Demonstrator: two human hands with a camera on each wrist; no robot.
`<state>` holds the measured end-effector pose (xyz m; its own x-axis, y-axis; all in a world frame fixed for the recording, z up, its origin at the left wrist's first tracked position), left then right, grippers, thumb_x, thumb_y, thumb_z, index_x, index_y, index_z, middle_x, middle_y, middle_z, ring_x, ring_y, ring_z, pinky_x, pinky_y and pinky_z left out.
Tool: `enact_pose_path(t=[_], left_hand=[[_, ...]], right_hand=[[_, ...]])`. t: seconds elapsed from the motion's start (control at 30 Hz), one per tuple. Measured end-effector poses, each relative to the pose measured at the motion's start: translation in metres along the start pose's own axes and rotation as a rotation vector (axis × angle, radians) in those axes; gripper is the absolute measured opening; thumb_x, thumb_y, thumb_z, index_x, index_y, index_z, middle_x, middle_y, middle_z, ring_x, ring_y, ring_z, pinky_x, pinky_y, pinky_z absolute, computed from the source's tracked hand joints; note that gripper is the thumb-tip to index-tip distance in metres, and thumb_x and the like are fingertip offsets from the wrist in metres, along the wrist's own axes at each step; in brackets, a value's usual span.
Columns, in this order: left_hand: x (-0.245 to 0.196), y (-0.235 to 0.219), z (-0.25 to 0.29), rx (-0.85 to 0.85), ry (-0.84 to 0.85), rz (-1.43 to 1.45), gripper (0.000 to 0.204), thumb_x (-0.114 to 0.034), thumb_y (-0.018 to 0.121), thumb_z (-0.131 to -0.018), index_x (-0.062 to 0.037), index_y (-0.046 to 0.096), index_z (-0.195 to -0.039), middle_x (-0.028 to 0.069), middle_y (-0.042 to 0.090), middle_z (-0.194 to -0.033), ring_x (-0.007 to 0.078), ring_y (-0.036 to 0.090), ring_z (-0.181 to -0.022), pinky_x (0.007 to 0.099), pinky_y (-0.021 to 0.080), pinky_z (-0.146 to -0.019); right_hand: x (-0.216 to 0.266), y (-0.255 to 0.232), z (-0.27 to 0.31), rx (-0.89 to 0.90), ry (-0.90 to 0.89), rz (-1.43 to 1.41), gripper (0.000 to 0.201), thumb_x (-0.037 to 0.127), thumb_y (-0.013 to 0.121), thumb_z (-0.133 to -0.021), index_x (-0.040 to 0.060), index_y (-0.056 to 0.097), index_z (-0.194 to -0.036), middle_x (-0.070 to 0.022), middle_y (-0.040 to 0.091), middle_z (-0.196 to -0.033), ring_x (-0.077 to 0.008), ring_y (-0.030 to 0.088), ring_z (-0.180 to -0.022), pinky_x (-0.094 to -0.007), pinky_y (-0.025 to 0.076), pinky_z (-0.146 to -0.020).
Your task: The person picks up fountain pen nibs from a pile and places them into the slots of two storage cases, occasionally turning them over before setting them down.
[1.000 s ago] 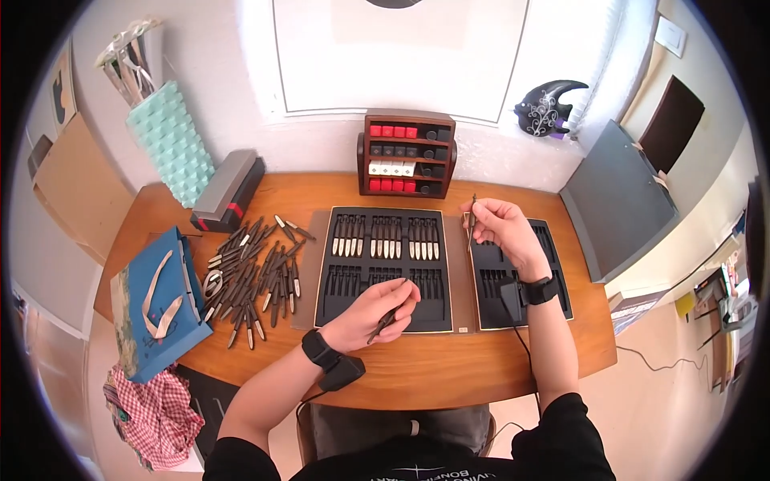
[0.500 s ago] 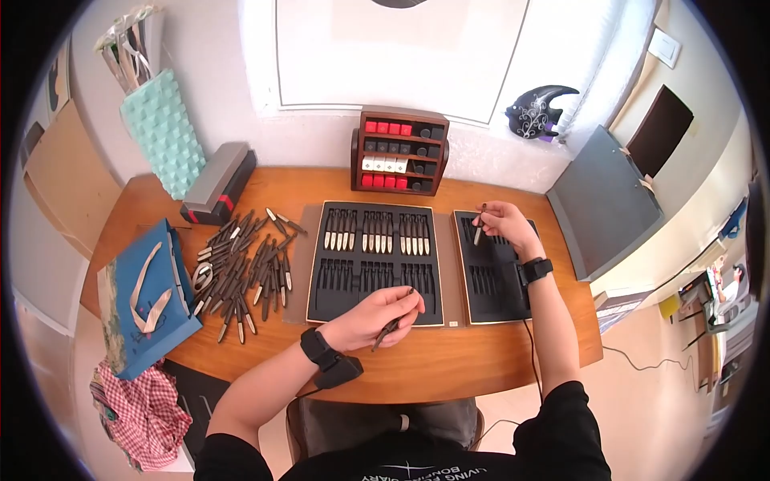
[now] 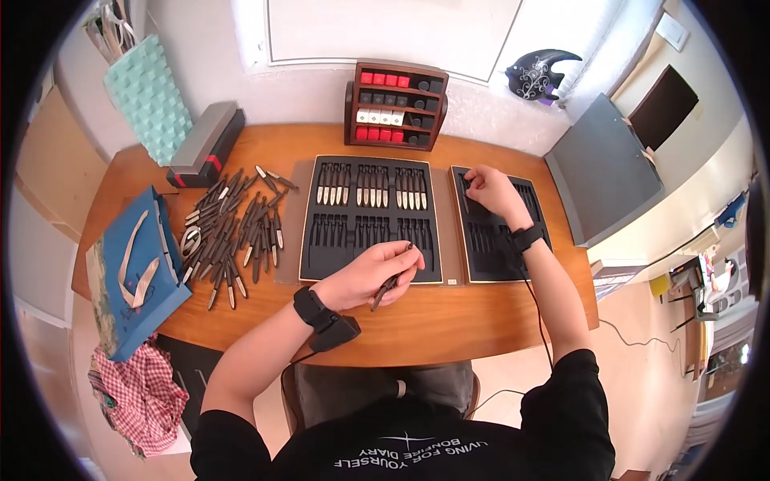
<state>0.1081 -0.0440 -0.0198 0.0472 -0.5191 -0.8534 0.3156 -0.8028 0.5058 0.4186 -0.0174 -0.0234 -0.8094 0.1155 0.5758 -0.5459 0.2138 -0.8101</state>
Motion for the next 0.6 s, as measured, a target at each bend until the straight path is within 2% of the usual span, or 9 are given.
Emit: enact_pose_path(t=[0.1, 0.23, 0.47, 0.6], left_hand=[[0.002, -0.001, 0.001, -0.007, -0.004, -0.014, 0.024, -0.026, 0.042, -0.103, -0.0042, 0.049, -0.096, -0.0029, 0.043, -0.065, 0.0052, 0.040, -0.044, 0.0208, 0.027, -0.039], [0.006, -0.003, -0.002, 0.026, 0.008, -0.037, 0.026, -0.028, 0.041, -0.103, -0.0034, 0.048, -0.098, -0.0033, 0.044, -0.064, 0.0047, 0.043, -0.044, 0.0189, 0.027, -0.035], [0.007, -0.003, -0.001, 0.033, 0.013, -0.044, 0.027, -0.028, 0.040, -0.104, -0.0035, 0.048, -0.098, -0.0035, 0.045, -0.063, 0.0044, 0.043, -0.045, 0.0189, 0.028, -0.036], [0.004, -0.001, 0.000, 0.037, -0.004, -0.048, 0.027, -0.028, 0.041, -0.104, -0.0037, 0.049, -0.097, -0.0030, 0.044, -0.064, 0.0050, 0.042, -0.044, 0.0198, 0.029, -0.038]], right_hand=[[0.010, -0.003, 0.010, -0.037, -0.066, 0.099, 0.026, 0.006, 0.070, -0.075, -0.0003, 0.066, -0.100, -0.0097, 0.065, -0.075, -0.0219, 0.063, -0.071, -0.0317, 0.050, -0.069], [0.029, -0.007, 0.025, -0.014, -0.068, 0.125, 0.028, 0.010, 0.071, -0.076, 0.0026, 0.067, -0.103, -0.0089, 0.064, -0.076, -0.0221, 0.062, -0.073, -0.0321, 0.049, -0.069], [0.024, -0.005, 0.027, 0.045, -0.032, 0.064, 0.037, 0.013, 0.071, -0.079, 0.0062, 0.064, -0.115, -0.0044, 0.055, -0.077, -0.0179, 0.054, -0.070, -0.0304, 0.047, -0.067], [0.030, -0.003, 0.029, 0.055, -0.024, 0.098, 0.036, 0.012, 0.069, -0.080, 0.0064, 0.063, -0.114, -0.0045, 0.053, -0.075, -0.0182, 0.054, -0.069, -0.0309, 0.046, -0.066]])
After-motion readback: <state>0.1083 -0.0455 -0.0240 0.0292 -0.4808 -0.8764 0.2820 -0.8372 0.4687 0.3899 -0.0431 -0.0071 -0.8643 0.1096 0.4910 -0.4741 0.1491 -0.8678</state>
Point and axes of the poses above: each hand's wrist, its own z-axis away from the middle knuckle, its own y-axis out of the palm, x = y × z, the point moved 2 cm from there along -z, towards the middle knuckle
